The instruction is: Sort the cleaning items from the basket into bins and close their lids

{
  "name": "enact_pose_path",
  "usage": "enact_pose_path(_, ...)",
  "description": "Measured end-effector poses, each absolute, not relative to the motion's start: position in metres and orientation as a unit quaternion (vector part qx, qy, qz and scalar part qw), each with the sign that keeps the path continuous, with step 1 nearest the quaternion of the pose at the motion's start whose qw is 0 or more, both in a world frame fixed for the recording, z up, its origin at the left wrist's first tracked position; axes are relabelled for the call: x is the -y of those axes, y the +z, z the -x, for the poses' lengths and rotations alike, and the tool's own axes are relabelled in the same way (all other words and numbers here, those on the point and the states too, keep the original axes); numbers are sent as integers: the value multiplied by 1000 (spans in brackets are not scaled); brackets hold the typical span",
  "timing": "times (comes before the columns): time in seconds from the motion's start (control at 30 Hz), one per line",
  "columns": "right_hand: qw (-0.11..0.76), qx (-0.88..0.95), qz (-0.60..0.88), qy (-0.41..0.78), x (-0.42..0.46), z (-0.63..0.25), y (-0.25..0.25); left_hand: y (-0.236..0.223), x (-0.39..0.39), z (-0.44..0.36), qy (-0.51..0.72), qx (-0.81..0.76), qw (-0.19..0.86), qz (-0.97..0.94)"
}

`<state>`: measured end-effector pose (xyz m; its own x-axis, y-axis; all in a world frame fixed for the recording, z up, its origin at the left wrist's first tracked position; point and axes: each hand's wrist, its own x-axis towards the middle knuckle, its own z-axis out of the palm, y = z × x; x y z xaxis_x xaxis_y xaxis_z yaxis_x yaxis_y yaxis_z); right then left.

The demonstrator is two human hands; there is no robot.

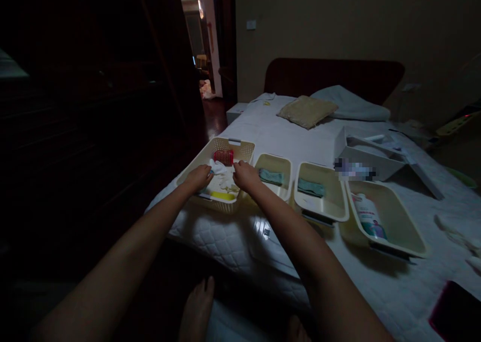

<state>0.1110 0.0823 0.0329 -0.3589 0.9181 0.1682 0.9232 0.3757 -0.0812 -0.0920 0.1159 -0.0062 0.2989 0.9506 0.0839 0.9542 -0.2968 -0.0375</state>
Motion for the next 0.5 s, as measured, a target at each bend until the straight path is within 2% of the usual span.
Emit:
enact_pose_path(0.23,65,840,539,4,-97,-68,3,-24,-109,117,-62,651,-51,755)
enact_pose_path(0.4,-67,844,532,25,-93,-66,-31,-27,-105,113,-61,667,-86,737)
enact_pose_path(0.5,-112,843,526,8,-91,-67,-42,-30,-105,111,-47,668,-93,737)
